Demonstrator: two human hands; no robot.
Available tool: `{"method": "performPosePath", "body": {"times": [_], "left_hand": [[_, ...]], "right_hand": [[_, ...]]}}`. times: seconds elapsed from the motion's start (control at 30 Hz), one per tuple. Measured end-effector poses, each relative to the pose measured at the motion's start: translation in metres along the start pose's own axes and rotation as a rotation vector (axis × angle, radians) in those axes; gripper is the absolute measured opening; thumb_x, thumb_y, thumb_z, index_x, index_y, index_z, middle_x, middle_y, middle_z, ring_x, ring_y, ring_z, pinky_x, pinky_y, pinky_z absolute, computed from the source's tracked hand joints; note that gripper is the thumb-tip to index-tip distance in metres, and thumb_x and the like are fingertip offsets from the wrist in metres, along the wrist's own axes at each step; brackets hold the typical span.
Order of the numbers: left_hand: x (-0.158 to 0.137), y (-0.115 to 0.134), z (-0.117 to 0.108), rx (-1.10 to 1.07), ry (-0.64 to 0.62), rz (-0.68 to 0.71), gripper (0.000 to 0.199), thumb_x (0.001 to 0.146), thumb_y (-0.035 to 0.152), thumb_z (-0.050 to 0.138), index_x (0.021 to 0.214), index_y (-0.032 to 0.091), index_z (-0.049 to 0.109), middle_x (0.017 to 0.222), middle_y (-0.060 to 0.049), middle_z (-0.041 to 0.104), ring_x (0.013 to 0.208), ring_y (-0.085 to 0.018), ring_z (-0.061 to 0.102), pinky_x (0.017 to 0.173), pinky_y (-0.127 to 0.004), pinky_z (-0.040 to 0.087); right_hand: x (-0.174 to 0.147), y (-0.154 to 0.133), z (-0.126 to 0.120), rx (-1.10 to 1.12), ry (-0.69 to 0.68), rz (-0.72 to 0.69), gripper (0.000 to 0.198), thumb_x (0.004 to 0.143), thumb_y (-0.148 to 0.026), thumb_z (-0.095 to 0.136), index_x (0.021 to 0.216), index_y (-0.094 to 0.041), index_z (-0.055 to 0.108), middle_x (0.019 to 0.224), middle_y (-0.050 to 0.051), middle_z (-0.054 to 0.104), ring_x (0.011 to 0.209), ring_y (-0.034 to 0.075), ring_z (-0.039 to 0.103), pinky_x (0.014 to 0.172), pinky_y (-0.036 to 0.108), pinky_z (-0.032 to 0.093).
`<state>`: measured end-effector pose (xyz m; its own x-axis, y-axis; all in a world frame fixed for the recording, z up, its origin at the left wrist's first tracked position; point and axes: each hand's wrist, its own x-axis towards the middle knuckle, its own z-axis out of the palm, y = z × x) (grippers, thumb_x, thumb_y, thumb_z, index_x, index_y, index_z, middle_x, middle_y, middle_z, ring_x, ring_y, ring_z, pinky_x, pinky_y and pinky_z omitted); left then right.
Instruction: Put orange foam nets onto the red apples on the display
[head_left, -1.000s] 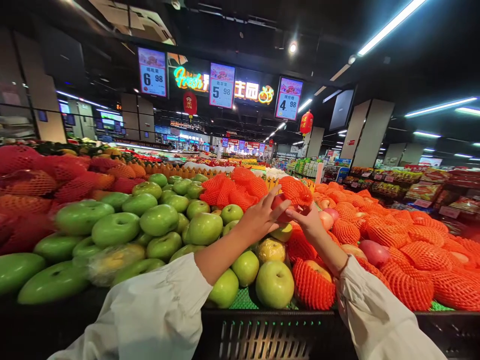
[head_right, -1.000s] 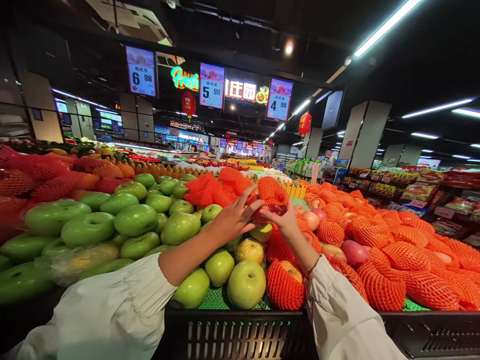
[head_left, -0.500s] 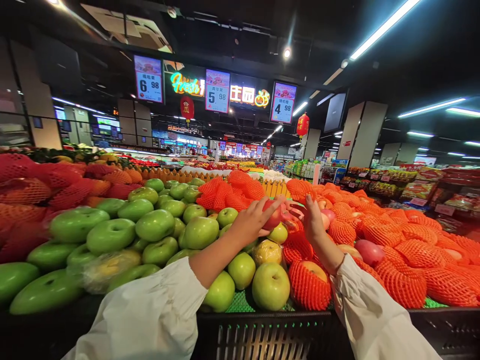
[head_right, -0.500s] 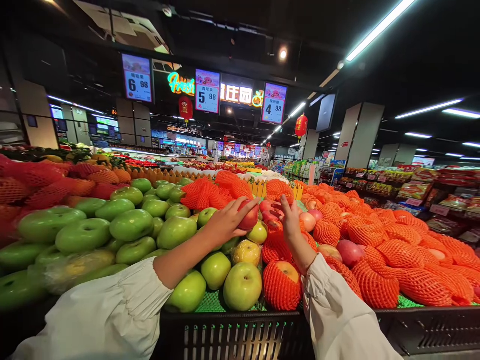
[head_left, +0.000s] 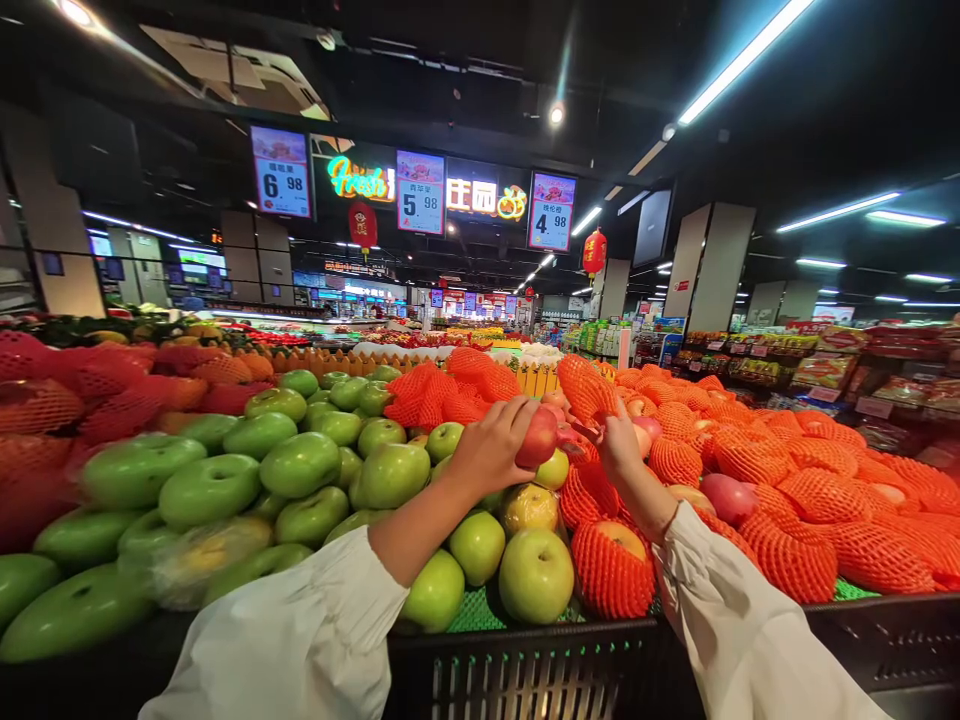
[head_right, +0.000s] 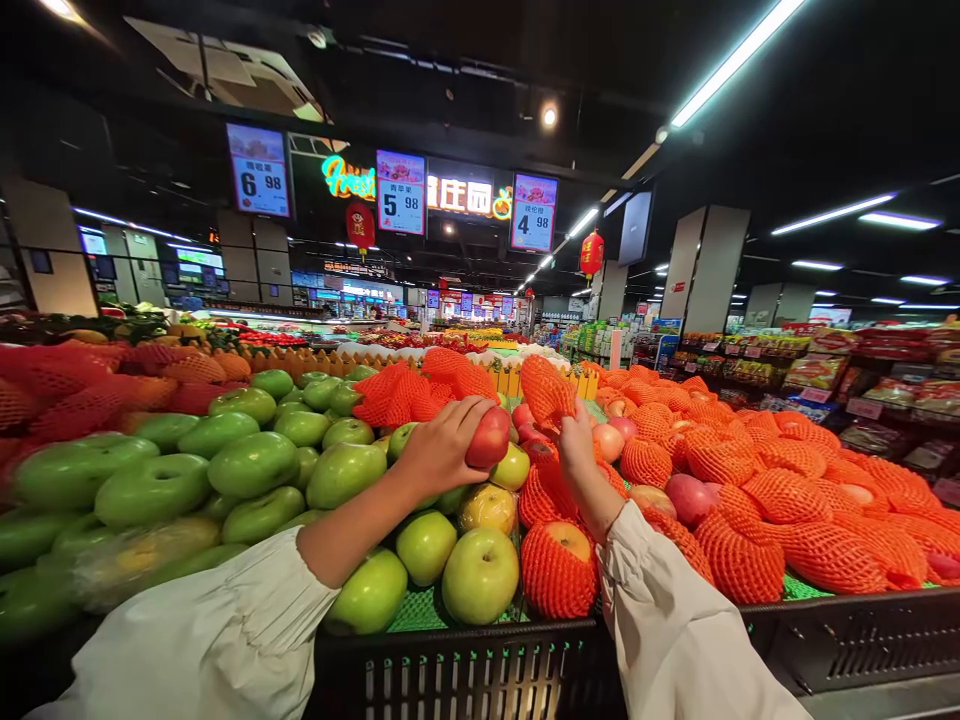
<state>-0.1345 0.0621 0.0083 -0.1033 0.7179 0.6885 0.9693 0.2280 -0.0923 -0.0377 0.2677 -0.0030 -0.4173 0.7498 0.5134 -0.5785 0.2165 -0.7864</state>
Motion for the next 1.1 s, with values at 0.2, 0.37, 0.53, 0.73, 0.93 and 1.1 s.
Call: {"method": "performPosePath", "body": {"times": [0.2,0.37,0.53,0.73,0.93,1.1], "left_hand": [[0.000,0.000,0.001,0.037,-0.005,-0.010,0.091,0.073,0.039,0.081,0.150,0.010,0.043,0.155,-0.012,0.043,0.134,-0.031,0.050,0.100,-0.045,0.054],[0.000,0.001,0.001,0.087,0.003,-0.008,0.090,0.072,0.041,0.081,0.148,0.008,0.045,0.168,-0.016,0.016,0.134,-0.033,0.051,0.094,-0.045,0.057],[-0.001,-0.001,0.004,0.063,0.043,-0.005,0.089,0.069,0.041,0.082,0.145,0.008,0.048,0.167,-0.019,0.012,0.133,-0.035,0.053,0.096,-0.045,0.056],[-0.002,0.000,0.004,0.029,0.038,0.099,0.096,0.070,0.044,0.082,0.149,0.007,0.043,0.165,-0.022,0.021,0.130,-0.034,0.056,0.088,-0.045,0.059],[-0.002,0.000,0.010,-0.010,0.089,0.235,0.089,0.065,0.045,0.086,0.136,0.004,0.052,0.150,-0.025,0.047,0.133,-0.034,0.053,0.101,-0.045,0.054],[-0.002,0.001,0.011,-0.013,0.077,0.301,0.084,0.065,0.045,0.086,0.133,0.007,0.055,0.126,-0.021,0.063,0.120,-0.036,0.060,0.096,-0.050,0.055]], "right_hand": [[-0.002,-0.004,-0.003,-0.076,0.094,0.048,0.077,0.043,-0.022,0.052,0.121,-0.020,0.051,0.057,-0.009,0.037,0.047,0.010,0.029,0.042,0.023,0.021],[0.001,-0.003,-0.002,-0.045,-0.026,-0.007,0.050,0.052,-0.030,0.062,0.101,-0.019,0.058,0.061,-0.007,0.047,0.050,0.009,0.033,0.046,0.023,0.023],[-0.002,-0.007,0.002,0.071,-0.023,-0.127,0.042,0.053,-0.026,0.063,0.094,-0.019,0.057,0.076,0.000,0.061,0.069,0.015,0.054,0.062,0.027,0.043],[-0.005,-0.015,0.002,-0.021,-0.001,-0.130,0.044,0.050,-0.027,0.061,0.092,-0.021,0.051,0.059,-0.007,0.049,0.054,0.012,0.043,0.052,0.024,0.037],[-0.010,-0.017,0.004,-0.102,0.081,-0.217,0.038,0.051,-0.028,0.058,0.086,-0.021,0.044,0.064,-0.006,0.049,0.055,0.010,0.038,0.048,0.021,0.031],[-0.005,-0.006,0.000,-0.170,-0.011,-0.216,0.030,0.052,-0.026,0.058,0.077,-0.020,0.043,0.065,-0.004,0.042,0.058,0.010,0.034,0.051,0.023,0.027]]}}
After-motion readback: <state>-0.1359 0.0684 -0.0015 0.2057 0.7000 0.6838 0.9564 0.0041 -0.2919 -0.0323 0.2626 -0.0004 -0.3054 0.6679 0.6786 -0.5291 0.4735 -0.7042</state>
